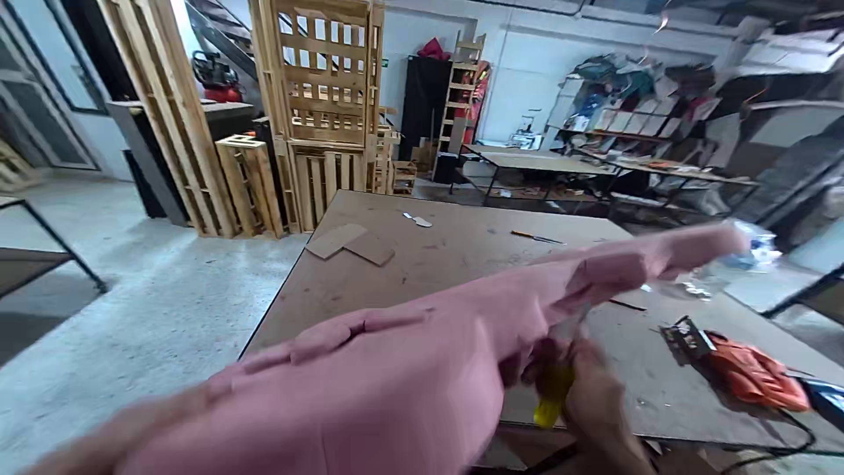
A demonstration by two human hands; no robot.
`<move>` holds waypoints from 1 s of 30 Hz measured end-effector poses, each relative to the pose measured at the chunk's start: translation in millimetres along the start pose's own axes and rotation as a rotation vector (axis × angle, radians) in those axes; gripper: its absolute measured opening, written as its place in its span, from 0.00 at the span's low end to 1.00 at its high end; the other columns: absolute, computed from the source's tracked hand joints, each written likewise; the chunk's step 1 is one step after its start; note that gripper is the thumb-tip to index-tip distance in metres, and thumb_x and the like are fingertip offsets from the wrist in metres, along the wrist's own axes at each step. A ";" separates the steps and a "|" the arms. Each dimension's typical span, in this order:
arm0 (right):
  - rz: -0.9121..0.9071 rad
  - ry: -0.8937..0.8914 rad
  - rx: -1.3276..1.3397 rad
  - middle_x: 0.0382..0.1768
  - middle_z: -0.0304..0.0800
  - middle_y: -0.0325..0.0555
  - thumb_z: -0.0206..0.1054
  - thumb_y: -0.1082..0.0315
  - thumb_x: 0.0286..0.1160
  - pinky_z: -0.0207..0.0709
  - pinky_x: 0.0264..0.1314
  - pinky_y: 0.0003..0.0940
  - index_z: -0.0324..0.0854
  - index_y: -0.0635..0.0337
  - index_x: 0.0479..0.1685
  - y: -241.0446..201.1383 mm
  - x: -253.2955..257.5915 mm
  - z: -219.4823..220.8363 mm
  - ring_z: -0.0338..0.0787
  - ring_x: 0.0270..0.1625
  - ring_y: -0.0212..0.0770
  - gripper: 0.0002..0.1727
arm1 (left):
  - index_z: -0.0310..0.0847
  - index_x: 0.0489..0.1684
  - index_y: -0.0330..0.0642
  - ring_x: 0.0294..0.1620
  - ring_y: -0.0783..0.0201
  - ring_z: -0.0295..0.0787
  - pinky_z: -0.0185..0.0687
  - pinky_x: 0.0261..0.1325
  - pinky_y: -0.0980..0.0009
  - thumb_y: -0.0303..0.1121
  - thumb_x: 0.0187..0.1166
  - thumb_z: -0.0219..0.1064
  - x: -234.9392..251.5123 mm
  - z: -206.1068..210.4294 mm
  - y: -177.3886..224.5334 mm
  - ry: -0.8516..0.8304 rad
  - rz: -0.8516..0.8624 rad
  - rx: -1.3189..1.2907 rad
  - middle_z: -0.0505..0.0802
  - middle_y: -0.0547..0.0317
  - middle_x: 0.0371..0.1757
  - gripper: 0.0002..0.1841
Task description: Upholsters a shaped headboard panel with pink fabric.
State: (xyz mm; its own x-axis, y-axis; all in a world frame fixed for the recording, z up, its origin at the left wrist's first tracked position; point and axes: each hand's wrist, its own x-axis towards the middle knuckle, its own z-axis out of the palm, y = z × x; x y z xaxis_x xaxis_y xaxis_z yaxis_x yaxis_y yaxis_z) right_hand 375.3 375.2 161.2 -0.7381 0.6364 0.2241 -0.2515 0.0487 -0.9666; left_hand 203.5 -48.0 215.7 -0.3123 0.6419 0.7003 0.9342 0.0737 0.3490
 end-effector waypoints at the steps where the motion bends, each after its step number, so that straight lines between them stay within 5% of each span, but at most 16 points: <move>1: -0.094 -0.054 0.031 0.28 0.93 0.38 0.28 0.42 0.91 0.82 0.23 0.26 0.84 0.49 0.44 -24.9 12.6 -5.4 0.88 0.22 0.31 0.37 | 0.76 0.76 0.53 0.68 0.77 0.84 0.79 0.73 0.71 0.50 0.69 0.79 19.7 -5.0 23.1 0.081 -0.105 -0.053 0.89 0.65 0.67 0.34; 2: -0.159 -0.126 0.072 0.37 0.97 0.37 0.27 0.42 0.91 0.82 0.24 0.24 0.87 0.47 0.53 -46.1 23.8 -12.4 0.89 0.24 0.29 0.37 | 0.83 0.68 0.54 0.58 0.79 0.88 0.85 0.64 0.74 0.48 0.61 0.84 34.6 -11.0 40.6 0.198 -0.220 -0.112 0.93 0.69 0.58 0.32; 5: -0.235 -0.158 -0.038 0.61 0.93 0.35 0.30 0.53 0.92 0.80 0.21 0.25 0.75 0.45 0.76 -71.7 22.9 -40.4 0.90 0.27 0.31 0.29 | 0.82 0.60 0.52 0.43 0.71 0.93 0.94 0.42 0.68 0.46 0.61 0.79 52.1 -35.1 49.9 0.295 -0.380 -0.117 0.93 0.67 0.45 0.26; 7: -0.260 -0.088 -0.121 0.59 0.94 0.42 0.45 0.54 0.91 0.84 0.21 0.33 0.78 0.50 0.74 -36.4 -14.9 -66.8 0.92 0.29 0.39 0.24 | 0.83 0.58 0.51 0.43 0.70 0.94 0.94 0.45 0.67 0.42 0.72 0.73 68.0 -19.3 61.2 0.383 -0.563 -0.245 0.94 0.66 0.44 0.17; 9: -0.193 -0.003 -0.155 0.50 0.95 0.48 0.56 0.61 0.86 0.87 0.21 0.36 0.83 0.61 0.66 31.1 -62.1 -84.0 0.92 0.28 0.42 0.20 | 0.83 0.49 0.53 0.33 0.78 0.91 0.91 0.37 0.75 0.39 0.82 0.61 76.4 9.8 75.5 0.499 -0.756 -0.329 0.93 0.73 0.34 0.08; 12: 0.145 0.069 -0.227 0.45 0.93 0.54 0.59 0.69 0.79 0.88 0.27 0.38 0.79 0.73 0.63 123.4 -130.8 -83.1 0.92 0.30 0.41 0.19 | 0.85 0.52 0.51 0.37 0.76 0.91 0.90 0.42 0.71 0.42 0.89 0.54 58.3 37.4 54.0 0.556 -0.938 -0.452 0.94 0.69 0.37 0.13; 14: 0.363 -0.016 -0.219 0.50 0.90 0.60 0.61 0.68 0.80 0.88 0.36 0.42 0.68 0.77 0.75 148.0 -158.0 -67.7 0.93 0.36 0.45 0.27 | 0.84 0.56 0.53 0.40 0.77 0.91 0.89 0.46 0.73 0.42 0.90 0.51 46.3 52.1 30.7 0.569 -1.008 -0.490 0.93 0.71 0.40 0.14; 18: 0.563 -0.145 -0.390 0.45 0.90 0.61 0.76 0.60 0.68 0.89 0.44 0.48 0.48 0.70 0.91 139.1 -159.9 -29.3 0.93 0.39 0.50 0.52 | 0.84 0.48 0.53 0.31 0.79 0.86 0.84 0.36 0.78 0.41 0.90 0.52 15.2 71.2 -29.0 0.620 -1.117 -0.565 0.90 0.72 0.32 0.13; 23: 0.643 -0.439 -0.949 0.36 0.93 0.55 0.82 0.46 0.59 0.86 0.50 0.56 0.33 0.66 0.95 151.4 -150.1 26.3 0.94 0.39 0.53 0.70 | 0.86 0.54 0.42 0.43 0.66 0.91 0.88 0.50 0.60 0.51 0.83 0.64 -12.8 80.8 -116.2 0.567 -1.345 -0.437 0.93 0.58 0.43 0.20; 28: 0.614 -0.637 -0.996 0.31 0.92 0.50 0.73 0.48 0.72 0.85 0.47 0.50 0.44 0.69 0.94 144.8 -111.9 24.1 0.91 0.33 0.45 0.56 | 0.81 0.67 0.37 0.61 0.48 0.88 0.79 0.67 0.41 0.55 0.82 0.66 -72.3 127.4 -166.6 0.546 -1.541 -0.328 0.91 0.42 0.59 0.29; 30: 0.549 -0.659 -0.901 0.32 0.93 0.49 0.68 0.56 0.79 0.87 0.44 0.44 0.66 0.66 0.86 127.9 -76.8 -1.8 0.91 0.32 0.40 0.38 | 0.77 0.74 0.41 0.64 0.51 0.86 0.78 0.69 0.42 0.53 0.89 0.57 -109.3 148.6 -159.1 0.595 -1.526 -0.330 0.89 0.44 0.64 0.27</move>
State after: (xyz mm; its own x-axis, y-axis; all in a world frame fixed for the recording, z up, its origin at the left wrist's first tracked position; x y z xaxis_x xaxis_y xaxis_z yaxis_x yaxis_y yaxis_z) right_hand 400.9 333.9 20.2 -0.8486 0.2450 -0.4689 0.5166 0.5749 -0.6345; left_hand 114.6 -16.5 -8.9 -0.9304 -0.2281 -0.2869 -0.3181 0.1138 0.9412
